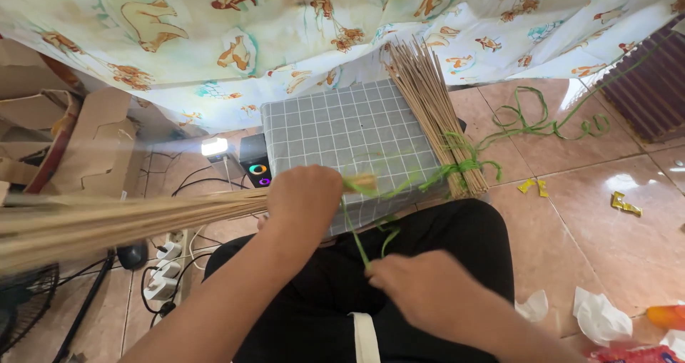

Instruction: Gathering thin wooden sticks into bundles and securing them with green plastic ties.

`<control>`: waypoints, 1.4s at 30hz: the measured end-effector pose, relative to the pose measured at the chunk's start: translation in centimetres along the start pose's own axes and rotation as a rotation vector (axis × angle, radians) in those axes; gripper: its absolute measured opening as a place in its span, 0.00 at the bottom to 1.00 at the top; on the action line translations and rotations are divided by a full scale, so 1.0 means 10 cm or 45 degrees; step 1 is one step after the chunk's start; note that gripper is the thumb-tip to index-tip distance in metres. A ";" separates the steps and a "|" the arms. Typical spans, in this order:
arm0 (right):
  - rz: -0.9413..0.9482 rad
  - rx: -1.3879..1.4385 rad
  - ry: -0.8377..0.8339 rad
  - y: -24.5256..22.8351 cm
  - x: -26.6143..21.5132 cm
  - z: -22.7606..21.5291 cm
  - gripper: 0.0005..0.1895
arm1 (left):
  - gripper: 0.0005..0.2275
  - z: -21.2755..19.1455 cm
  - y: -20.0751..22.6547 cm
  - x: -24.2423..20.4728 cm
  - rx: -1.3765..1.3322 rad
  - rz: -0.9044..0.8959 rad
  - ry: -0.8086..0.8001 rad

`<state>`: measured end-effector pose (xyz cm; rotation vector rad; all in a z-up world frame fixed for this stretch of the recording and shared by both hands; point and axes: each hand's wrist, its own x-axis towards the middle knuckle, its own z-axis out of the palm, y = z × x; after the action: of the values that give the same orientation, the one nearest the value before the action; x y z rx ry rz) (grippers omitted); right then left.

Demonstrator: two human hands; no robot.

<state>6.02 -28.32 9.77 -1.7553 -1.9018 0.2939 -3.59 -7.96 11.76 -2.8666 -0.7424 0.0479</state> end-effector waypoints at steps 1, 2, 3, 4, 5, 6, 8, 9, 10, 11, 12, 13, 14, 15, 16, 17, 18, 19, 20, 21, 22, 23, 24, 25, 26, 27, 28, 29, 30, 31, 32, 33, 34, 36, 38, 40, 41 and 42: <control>-0.046 -0.215 0.085 -0.02 -0.09 -0.08 0.11 | 0.02 0.01 0.04 0.02 0.143 0.022 -0.148; -0.036 -0.213 0.085 0.05 0.01 -0.24 0.11 | 0.02 0.22 0.14 0.00 0.141 0.031 -0.151; 0.120 -0.353 0.146 0.12 0.09 -0.39 0.11 | 0.02 0.43 0.23 -0.03 0.092 0.106 0.103; 0.268 -0.494 0.209 0.19 0.20 -0.56 0.13 | 0.06 0.63 0.31 -0.05 0.044 0.170 0.363; 0.270 -0.495 0.211 0.36 0.34 -0.57 0.13 | 0.06 0.47 0.37 -0.13 0.044 0.173 0.364; 0.261 -0.182 0.300 0.53 0.48 -0.59 0.09 | 0.04 0.31 0.43 -0.20 0.055 0.275 0.493; 0.244 0.130 0.387 0.77 0.60 -0.39 0.04 | 0.05 0.03 0.46 -0.31 0.067 0.377 0.625; 0.362 0.557 0.191 0.83 0.58 -0.17 0.07 | 0.04 -0.11 0.44 -0.35 -0.061 0.376 0.544; 0.474 0.980 -0.020 0.90 0.57 0.04 0.09 | 0.03 -0.24 0.41 -0.38 -0.188 0.370 0.462; 0.468 0.978 -0.023 0.88 0.43 0.17 0.09 | 0.03 -0.19 0.35 -0.36 -0.186 0.364 0.465; 0.516 0.724 -0.136 0.86 0.27 0.31 0.11 | 0.03 -0.14 0.30 -0.35 -0.240 0.331 0.363; 0.558 0.468 -0.245 0.85 0.11 0.45 0.14 | 0.03 -0.08 0.25 -0.34 -0.294 0.297 0.261; 0.560 0.472 -0.250 0.62 0.07 0.35 0.14 | 0.03 0.02 0.21 -0.31 -0.296 0.295 0.255; 0.379 0.365 -0.240 0.39 0.04 0.25 0.12 | 0.03 0.11 0.18 -0.28 -0.146 0.280 0.220; 0.195 0.255 -0.224 0.16 0.02 0.14 0.10 | 0.05 0.20 0.14 -0.25 0.004 0.263 0.189; 0.192 0.257 -0.226 0.10 -0.02 0.06 0.10 | 0.05 0.23 0.13 -0.24 0.005 0.259 0.187; 0.032 0.031 -0.154 0.02 -0.08 -0.02 0.07 | 0.05 0.27 0.12 -0.24 0.013 0.311 0.229; -0.130 -0.196 -0.082 -0.05 -0.13 -0.10 0.05 | 0.07 0.30 0.11 -0.24 0.022 0.363 0.272; -0.126 -0.202 -0.077 -0.02 -0.03 -0.24 0.05 | 0.07 0.30 0.15 -0.26 0.022 0.369 0.278; 0.118 -0.344 -0.159 0.00 0.07 -0.39 0.08 | 0.07 0.29 0.19 -0.29 0.047 0.417 0.324; 0.361 -0.478 -0.247 0.00 0.16 -0.53 0.17 | 0.07 0.29 0.23 -0.34 0.070 0.460 0.360; 0.363 -0.475 -0.250 0.14 0.29 -0.59 0.17 | 0.07 0.18 0.24 -0.38 0.068 0.461 0.356; 0.210 -0.289 -0.025 0.29 0.43 -0.65 0.11 | 0.05 0.07 0.25 -0.41 -0.005 0.517 0.305; 0.056 -0.102 0.198 0.43 0.57 -0.71 0.08 | 0.04 -0.04 0.25 -0.44 -0.079 0.574 0.253; 0.052 -0.104 0.199 0.63 0.60 -0.54 0.08 | 0.04 -0.12 0.23 -0.45 -0.077 0.571 0.256; 0.173 0.220 0.085 0.84 0.63 -0.37 0.07 | 0.04 -0.21 0.21 -0.47 -0.129 0.519 0.284; 0.292 0.544 -0.034 1.04 0.69 -0.19 0.08 | 0.05 -0.30 0.17 -0.47 -0.180 0.465 0.312; 0.287 0.543 -0.034 0.85 0.61 -0.11 0.08 | 0.05 -0.27 0.12 -0.46 -0.177 0.461 0.314; 0.216 0.574 -0.012 0.66 0.54 -0.03 0.10 | 0.07 -0.25 0.07 -0.45 -0.187 0.373 0.321; 0.146 0.605 0.009 0.47 0.46 0.06 0.12 | 0.09 -0.21 0.03 -0.44 -0.197 0.285 0.327; 0.149 0.611 0.004 0.34 0.36 0.10 0.12 | 0.09 -0.11 0.02 -0.41 -0.200 0.283 0.320; 0.188 0.425 -0.160 0.22 0.25 0.13 0.11 | 0.07 0.00 0.02 -0.38 -0.126 0.235 0.335; 0.219 0.231 -0.317 0.10 0.15 0.15 0.13 | 0.06 0.10 0.01 -0.34 -0.048 0.189 0.358; 0.054 0.040 -0.163 -0.01 -0.06 0.05 0.09 | 0.06 0.28 0.03 -0.27 0.031 0.173 0.423; -0.104 -0.151 -0.008 0.00 -0.10 -0.14 0.09 | 0.07 0.38 0.11 -0.25 0.107 0.166 0.486; 0.232 -0.575 -0.027 0.11 0.05 -0.43 0.15 | 0.07 0.40 0.23 -0.27 0.146 0.311 0.480; 0.242 -0.577 -0.019 0.23 0.20 -0.50 0.15 | 0.07 0.29 0.28 -0.32 0.148 0.321 0.486; 0.214 -0.309 0.156 0.35 0.35 -0.56 0.12 | 0.06 0.18 0.33 -0.37 0.092 0.431 0.513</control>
<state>11.88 -25.49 13.49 -2.0474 -1.7660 0.0137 -5.38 -12.28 9.35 -2.7641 -0.1743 -0.4337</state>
